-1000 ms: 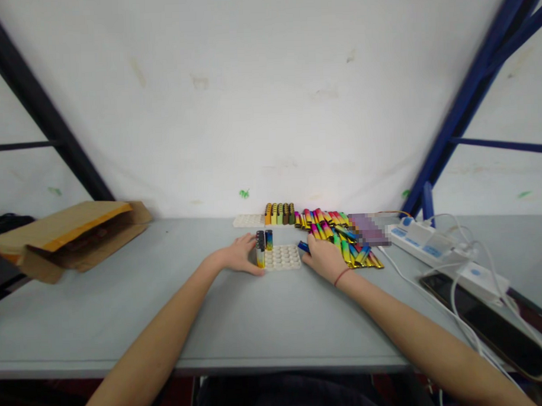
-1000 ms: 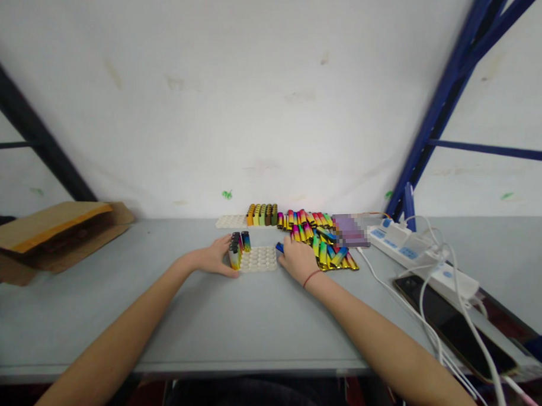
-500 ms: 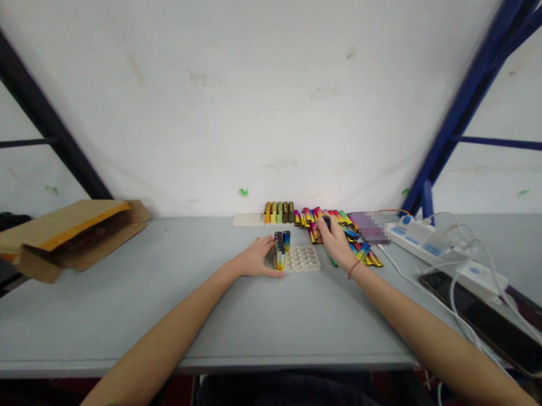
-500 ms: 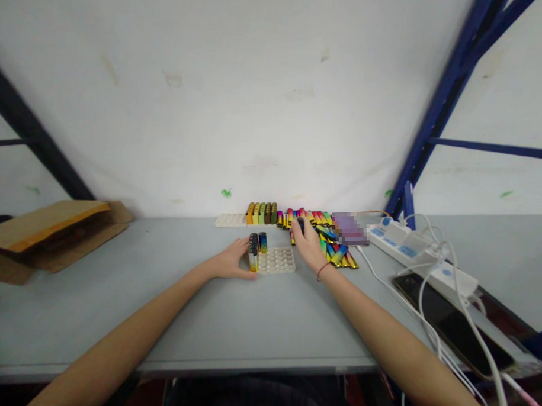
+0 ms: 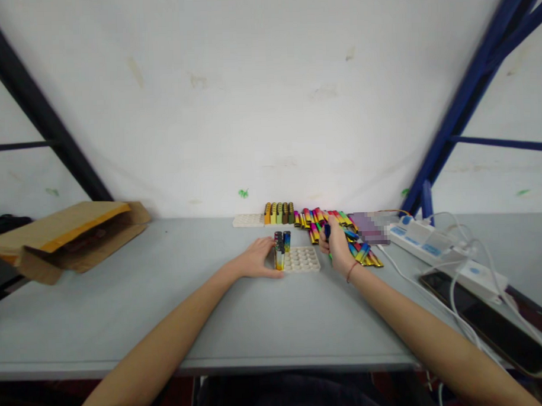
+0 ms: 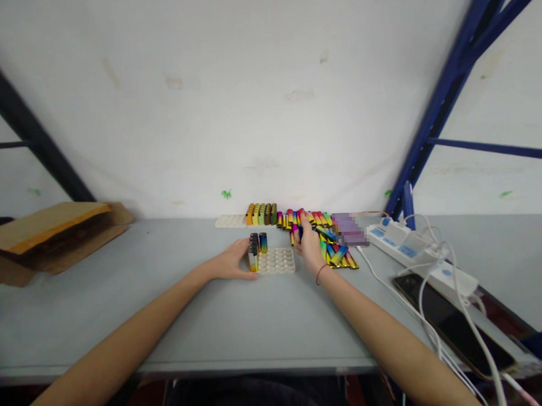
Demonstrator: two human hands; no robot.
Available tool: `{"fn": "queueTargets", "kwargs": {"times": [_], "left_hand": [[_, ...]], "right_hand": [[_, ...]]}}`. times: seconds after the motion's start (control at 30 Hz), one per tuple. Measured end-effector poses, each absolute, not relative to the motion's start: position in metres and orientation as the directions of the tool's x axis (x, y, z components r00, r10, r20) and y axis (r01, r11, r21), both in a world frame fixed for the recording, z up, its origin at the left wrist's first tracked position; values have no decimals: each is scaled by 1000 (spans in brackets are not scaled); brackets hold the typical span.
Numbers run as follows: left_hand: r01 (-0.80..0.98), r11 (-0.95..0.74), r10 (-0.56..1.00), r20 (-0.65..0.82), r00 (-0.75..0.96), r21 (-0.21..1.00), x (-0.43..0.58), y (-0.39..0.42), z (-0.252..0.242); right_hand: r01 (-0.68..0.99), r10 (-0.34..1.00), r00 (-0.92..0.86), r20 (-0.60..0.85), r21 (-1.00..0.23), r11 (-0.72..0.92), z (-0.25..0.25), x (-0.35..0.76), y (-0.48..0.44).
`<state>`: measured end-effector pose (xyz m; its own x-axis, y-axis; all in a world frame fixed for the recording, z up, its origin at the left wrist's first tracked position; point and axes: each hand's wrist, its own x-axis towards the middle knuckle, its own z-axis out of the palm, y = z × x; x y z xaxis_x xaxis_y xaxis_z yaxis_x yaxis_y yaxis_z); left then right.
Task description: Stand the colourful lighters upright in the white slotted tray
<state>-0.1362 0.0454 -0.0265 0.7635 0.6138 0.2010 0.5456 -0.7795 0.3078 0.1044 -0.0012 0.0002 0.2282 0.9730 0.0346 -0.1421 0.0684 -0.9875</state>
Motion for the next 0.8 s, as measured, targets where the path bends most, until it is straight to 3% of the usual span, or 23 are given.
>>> {"fn": "queueTargets", "kwargs": {"times": [0.5, 0.8], "left_hand": [[582, -760, 640, 178, 748, 287, -136, 46, -28], [583, -760, 640, 176, 748, 288, -136, 46, -29]], "right_hand": [[-277, 985, 173, -28, -961, 21, -5, 105, 3], [-226, 967, 249, -63, -974, -5, 1, 97, -6]]}}
